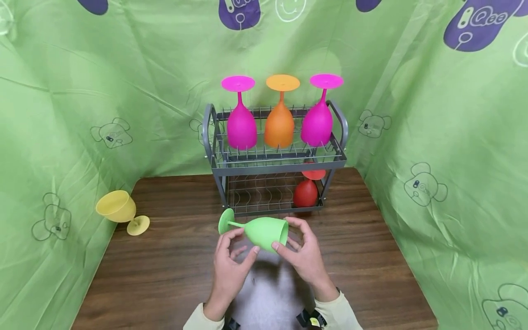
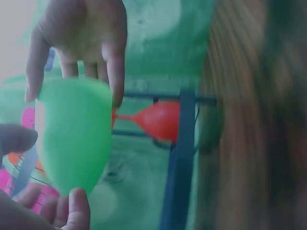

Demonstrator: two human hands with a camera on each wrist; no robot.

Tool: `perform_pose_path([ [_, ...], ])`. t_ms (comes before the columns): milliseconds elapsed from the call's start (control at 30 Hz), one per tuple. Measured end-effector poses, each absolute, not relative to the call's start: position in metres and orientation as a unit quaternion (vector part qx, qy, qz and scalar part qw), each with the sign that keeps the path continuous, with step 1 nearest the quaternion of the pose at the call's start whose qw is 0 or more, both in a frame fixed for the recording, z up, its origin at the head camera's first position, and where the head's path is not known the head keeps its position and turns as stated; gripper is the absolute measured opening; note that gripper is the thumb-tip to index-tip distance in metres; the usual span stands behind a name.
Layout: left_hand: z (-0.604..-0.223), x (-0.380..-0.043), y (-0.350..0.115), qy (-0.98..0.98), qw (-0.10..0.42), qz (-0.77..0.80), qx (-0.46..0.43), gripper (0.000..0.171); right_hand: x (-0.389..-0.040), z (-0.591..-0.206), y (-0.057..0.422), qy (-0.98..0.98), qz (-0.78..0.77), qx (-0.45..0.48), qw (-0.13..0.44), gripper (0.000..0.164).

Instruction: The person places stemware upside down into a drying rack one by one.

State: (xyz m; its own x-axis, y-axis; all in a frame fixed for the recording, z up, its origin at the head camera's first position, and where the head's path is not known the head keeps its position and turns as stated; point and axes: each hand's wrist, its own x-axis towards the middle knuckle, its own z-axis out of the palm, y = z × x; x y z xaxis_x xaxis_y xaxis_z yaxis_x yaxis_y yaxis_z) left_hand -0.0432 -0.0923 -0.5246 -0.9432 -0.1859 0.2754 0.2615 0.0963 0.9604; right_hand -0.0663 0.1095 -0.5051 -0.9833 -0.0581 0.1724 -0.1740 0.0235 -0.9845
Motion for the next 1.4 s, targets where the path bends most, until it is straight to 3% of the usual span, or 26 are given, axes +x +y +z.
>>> perform_pose_path([
  [200, -0.529, -0.046, -0.08, -0.496, 0.028, -0.866, 0.06, 0.06, -0.062, -0.507, 0.105, -0.682, 0.726, 0.074, 0.048, 0.066],
  [367, -0.527, -0.051, -0.077, -0.404, -0.035, -0.913, 0.054, 0.056, -0.06, -0.511, 0.102, -0.666, 0.74, 0.078, 0.052, 0.067],
  [600, -0.531, -0.054, -0.075, -0.364, -0.068, -0.928, 0.035, 0.042, -0.06, -0.515, 0.101, -0.65, 0.754, 0.072, 0.056, 0.069],
  [1033, -0.538, -0.058, -0.082, -0.347, -0.116, -0.931, -0.017, 0.044, -0.061, -0.519, 0.101, -0.645, 0.757, 0.081, 0.066, 0.07],
  [1400, -0.539, -0.063, -0.081, -0.358, -0.089, -0.929, -0.015, 0.046, -0.066, -0.52, 0.106, -0.658, 0.743, 0.111, 0.056, 0.069],
])
